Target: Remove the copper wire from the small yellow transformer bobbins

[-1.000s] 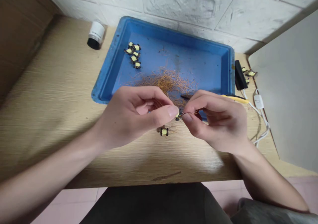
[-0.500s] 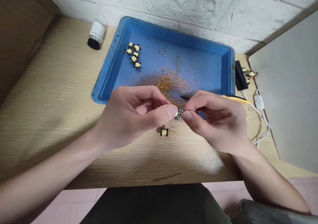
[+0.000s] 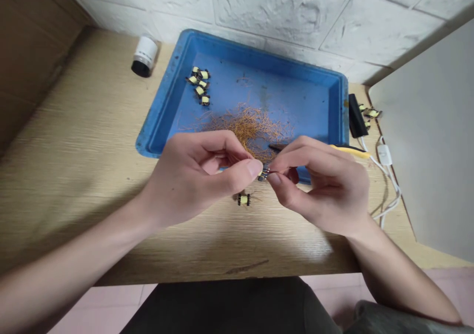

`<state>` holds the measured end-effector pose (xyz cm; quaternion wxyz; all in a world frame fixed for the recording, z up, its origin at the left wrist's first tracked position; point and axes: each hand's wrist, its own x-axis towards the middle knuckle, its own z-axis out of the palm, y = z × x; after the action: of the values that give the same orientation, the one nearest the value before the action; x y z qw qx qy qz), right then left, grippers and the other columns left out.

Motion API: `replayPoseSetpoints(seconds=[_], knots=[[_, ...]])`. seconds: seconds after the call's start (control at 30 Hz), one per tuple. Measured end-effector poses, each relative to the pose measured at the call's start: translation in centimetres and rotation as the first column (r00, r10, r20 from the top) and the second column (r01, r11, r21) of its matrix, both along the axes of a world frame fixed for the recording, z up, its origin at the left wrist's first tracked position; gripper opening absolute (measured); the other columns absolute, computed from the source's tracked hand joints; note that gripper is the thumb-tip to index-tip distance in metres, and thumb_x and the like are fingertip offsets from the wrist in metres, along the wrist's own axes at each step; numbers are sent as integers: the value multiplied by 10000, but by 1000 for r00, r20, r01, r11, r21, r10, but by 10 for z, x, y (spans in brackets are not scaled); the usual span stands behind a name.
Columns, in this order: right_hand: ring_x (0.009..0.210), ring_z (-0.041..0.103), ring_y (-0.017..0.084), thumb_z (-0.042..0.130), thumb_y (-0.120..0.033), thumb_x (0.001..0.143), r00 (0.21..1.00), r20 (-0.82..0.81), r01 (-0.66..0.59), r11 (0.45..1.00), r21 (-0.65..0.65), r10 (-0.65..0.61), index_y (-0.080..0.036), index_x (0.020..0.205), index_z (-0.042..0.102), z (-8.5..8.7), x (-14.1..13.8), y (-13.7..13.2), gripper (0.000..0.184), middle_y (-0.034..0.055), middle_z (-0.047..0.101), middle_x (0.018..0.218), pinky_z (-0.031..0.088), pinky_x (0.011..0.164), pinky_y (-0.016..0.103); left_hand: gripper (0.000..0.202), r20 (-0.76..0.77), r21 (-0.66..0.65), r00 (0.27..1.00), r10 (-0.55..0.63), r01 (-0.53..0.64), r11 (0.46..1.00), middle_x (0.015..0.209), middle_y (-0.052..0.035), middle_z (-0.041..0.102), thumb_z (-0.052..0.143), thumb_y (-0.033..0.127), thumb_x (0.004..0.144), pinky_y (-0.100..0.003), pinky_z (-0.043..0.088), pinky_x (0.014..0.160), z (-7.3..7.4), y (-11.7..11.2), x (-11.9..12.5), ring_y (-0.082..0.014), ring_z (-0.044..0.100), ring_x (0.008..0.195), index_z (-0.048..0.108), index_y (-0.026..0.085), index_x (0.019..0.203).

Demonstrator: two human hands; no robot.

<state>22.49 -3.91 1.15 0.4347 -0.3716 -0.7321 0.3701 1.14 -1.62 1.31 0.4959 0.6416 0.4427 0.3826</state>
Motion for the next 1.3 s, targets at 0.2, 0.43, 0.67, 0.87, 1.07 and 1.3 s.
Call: replayPoseSetpoints(seconds=[0.2,0.43,0.67,0.87,1.07,1.3], knots=[[701,606,158,763,-128,929,1000,3,-9,999,-35,9,-263,870,710,0,0,0,157,0,701,797,498,612,341,125,-33,-7,999,-2,1,1000,601,18,683,767,282,813,-274,296,450,-5,-2,-2,-126,519,523,750,244,695],[701,596,140,751,-75,904,999,-36,-26,992,-121,22,-239,818,692,3,-1,1,195,-17,684,762,495,637,320,103,-24,-26,999,-31,30,999,594,55,671,756,233,812,-258,279,429,-2,-2,-3,-87,438,475,769,247,711],[654,600,92,751,-116,913,989,-145,-57,940,-336,8,-200,832,715,5,-4,2,121,-36,710,751,484,585,247,101,0,-32,999,-50,50,998,611,72,690,760,200,815,-208,290,418,-4,-1,-3,-65,444,480,798,258,741],[666,602,79,790,-100,877,985,-169,-50,897,-440,-28,-191,817,747,7,-4,2,117,-46,723,753,483,592,235,98,-13,-16,999,-51,51,999,641,66,706,767,201,822,-192,328,443,-8,-2,-2,-69,495,507,794,254,745],[690,628,80,790,-83,875,985,-163,-20,911,-412,-52,-198,826,758,10,-3,0,129,-49,726,763,501,610,238,119,-8,46,997,-71,71,996,611,79,674,728,154,842,-186,311,423,-3,-1,-2,-55,451,490,760,220,748],[681,610,73,787,-81,879,990,-133,-11,930,-368,-41,-196,818,744,10,-2,0,137,-52,716,749,494,615,234,118,22,53,995,-99,97,994,555,108,595,734,140,854,-146,309,420,-1,2,0,-34,423,485,759,208,761]])
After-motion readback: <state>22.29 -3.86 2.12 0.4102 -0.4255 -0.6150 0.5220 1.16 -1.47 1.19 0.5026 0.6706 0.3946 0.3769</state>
